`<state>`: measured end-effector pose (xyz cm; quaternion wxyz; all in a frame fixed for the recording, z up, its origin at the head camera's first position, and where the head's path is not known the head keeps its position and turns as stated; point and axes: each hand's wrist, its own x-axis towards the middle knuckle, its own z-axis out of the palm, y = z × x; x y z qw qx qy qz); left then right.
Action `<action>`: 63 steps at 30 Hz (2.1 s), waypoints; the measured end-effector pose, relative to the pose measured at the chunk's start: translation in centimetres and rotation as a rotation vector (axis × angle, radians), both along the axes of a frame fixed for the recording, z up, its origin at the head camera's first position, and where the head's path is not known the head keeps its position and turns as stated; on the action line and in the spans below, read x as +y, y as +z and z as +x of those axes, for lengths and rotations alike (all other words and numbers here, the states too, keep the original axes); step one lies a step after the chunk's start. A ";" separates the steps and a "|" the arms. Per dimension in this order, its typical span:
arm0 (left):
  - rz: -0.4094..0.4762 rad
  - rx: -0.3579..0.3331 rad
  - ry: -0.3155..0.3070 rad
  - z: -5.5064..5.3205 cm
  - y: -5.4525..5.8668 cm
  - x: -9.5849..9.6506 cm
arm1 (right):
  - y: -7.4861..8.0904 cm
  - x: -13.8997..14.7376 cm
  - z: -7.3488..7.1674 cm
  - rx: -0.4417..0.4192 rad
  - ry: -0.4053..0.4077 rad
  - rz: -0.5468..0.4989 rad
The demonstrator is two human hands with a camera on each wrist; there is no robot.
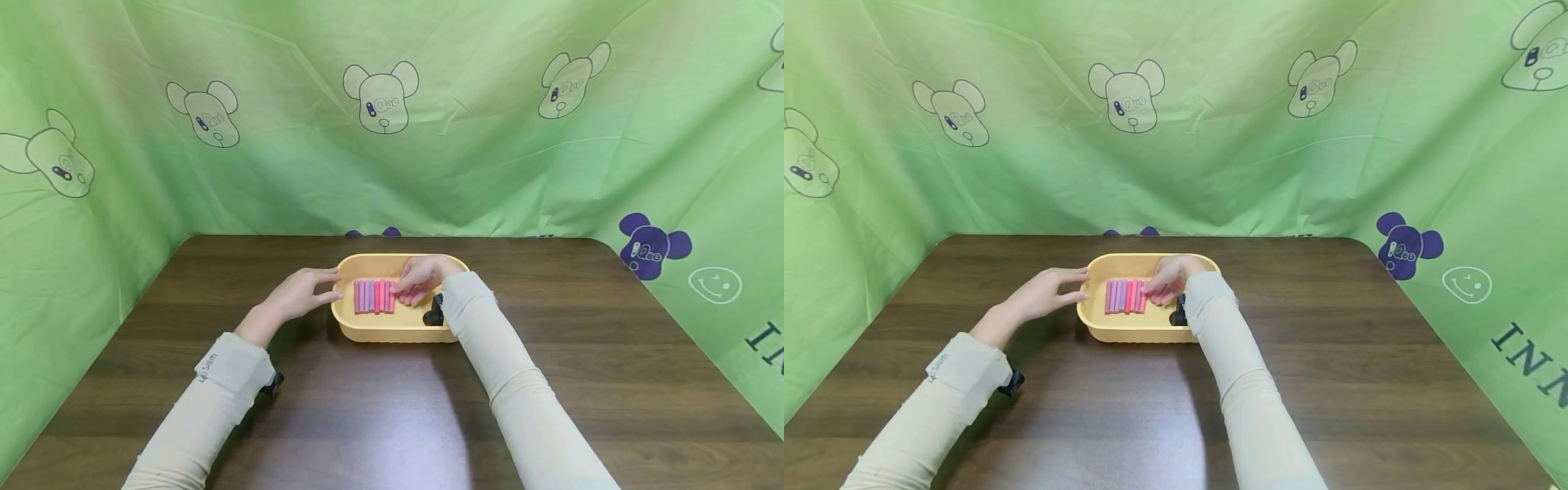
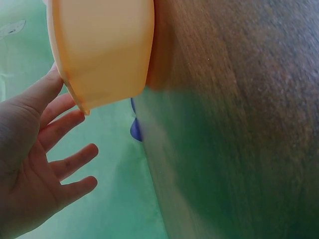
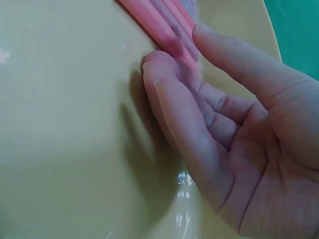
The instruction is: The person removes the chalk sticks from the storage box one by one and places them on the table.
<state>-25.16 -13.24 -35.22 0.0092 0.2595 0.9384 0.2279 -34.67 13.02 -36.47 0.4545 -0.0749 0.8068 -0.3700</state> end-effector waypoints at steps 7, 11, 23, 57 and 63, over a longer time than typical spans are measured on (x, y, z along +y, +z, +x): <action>-0.006 -0.003 0.008 0.1 0.2 0.0 | 0.0 -0.6 0.2 0.031 -0.014 0.049; -0.010 -0.007 0.013 0.2 0.2 -0.1 | 0.0 -0.9 0.3 0.043 -0.026 0.063; -0.012 -0.029 0.032 0.3 0.3 -0.1 | 0.1 -1.2 0.5 0.057 -0.030 0.069; 0.007 -0.023 0.020 0.1 0.0 0.0 | 1.4 0.1 0.3 0.075 0.028 -0.002; 0.012 -0.027 0.022 0.1 0.0 0.0 | 2.5 0.9 0.5 0.089 0.038 -0.042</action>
